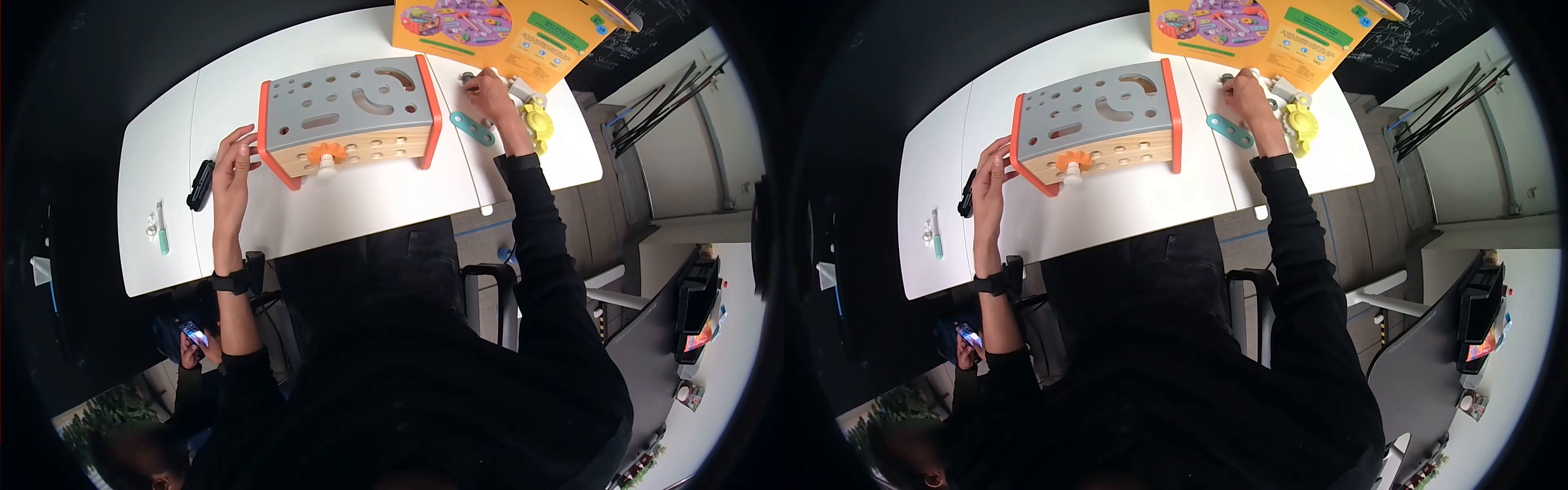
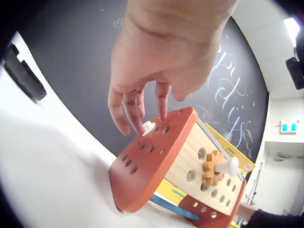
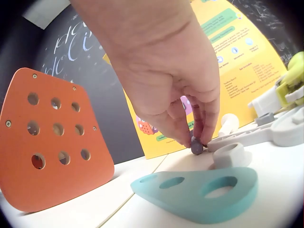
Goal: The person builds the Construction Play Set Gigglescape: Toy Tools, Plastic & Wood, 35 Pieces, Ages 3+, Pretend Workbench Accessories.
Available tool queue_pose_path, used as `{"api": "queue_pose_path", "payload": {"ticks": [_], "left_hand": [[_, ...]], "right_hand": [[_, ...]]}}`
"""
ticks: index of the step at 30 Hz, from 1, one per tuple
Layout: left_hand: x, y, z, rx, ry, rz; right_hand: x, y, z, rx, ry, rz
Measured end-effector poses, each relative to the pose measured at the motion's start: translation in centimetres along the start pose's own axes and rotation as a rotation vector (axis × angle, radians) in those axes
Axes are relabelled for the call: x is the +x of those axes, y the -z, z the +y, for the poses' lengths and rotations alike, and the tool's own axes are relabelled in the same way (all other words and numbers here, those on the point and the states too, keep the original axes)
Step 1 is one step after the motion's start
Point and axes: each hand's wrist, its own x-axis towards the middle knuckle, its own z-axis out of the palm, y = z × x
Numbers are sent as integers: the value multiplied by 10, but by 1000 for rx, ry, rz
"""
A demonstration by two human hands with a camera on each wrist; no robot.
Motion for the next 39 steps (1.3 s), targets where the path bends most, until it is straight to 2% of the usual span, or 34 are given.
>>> {"api": "queue_pose_path", "payload": {"ticks": [5, 11, 13, 17, 19, 23, 26, 28, 29, 31, 33, 39], "left_hand": [[-2, 3, 3, 34, 8, -9], [-4, 5, 7, 56, 2, -3], [-4, 5, 7, 56, -7, -4], [-4, 4, 9, 39, -13, 7], [-5, 1, 11, 26, -10, 16], [-5, 2, 16, -39, -66, 49], [-6, 0, 14, -43, -50, 68], [-8, -1, 10, -57, -14, 57], [-9, 0, 6, -56, 32, 59], [-9, -1, -1, -52, 30, 76], [-11, -2, 1, -71, 44, 72], [-10, -3, 4, -16, 83, 93]], "right_hand": [[2, -7, 5, 30, -11, 23], [2, -9, 6, 91, 65, 32], [-1, -2, -1, 105, -34, -35], [-6, 12, -9, 123, -95, -72], [-10, 13, -4, 257, -133, 56], [-14, 31, -12, 415, -271, 86], [-18, 37, -9, 430, -325, 106], [-25, 43, -6, 280, -210, 89], [-28, 41, -10, 314, -211, 101], [-27, 32, -4, 427, -220, 9], [-25, 24, -4, 435, -153, -32], [-15, 15, -6, 266, -121, -22]]}}
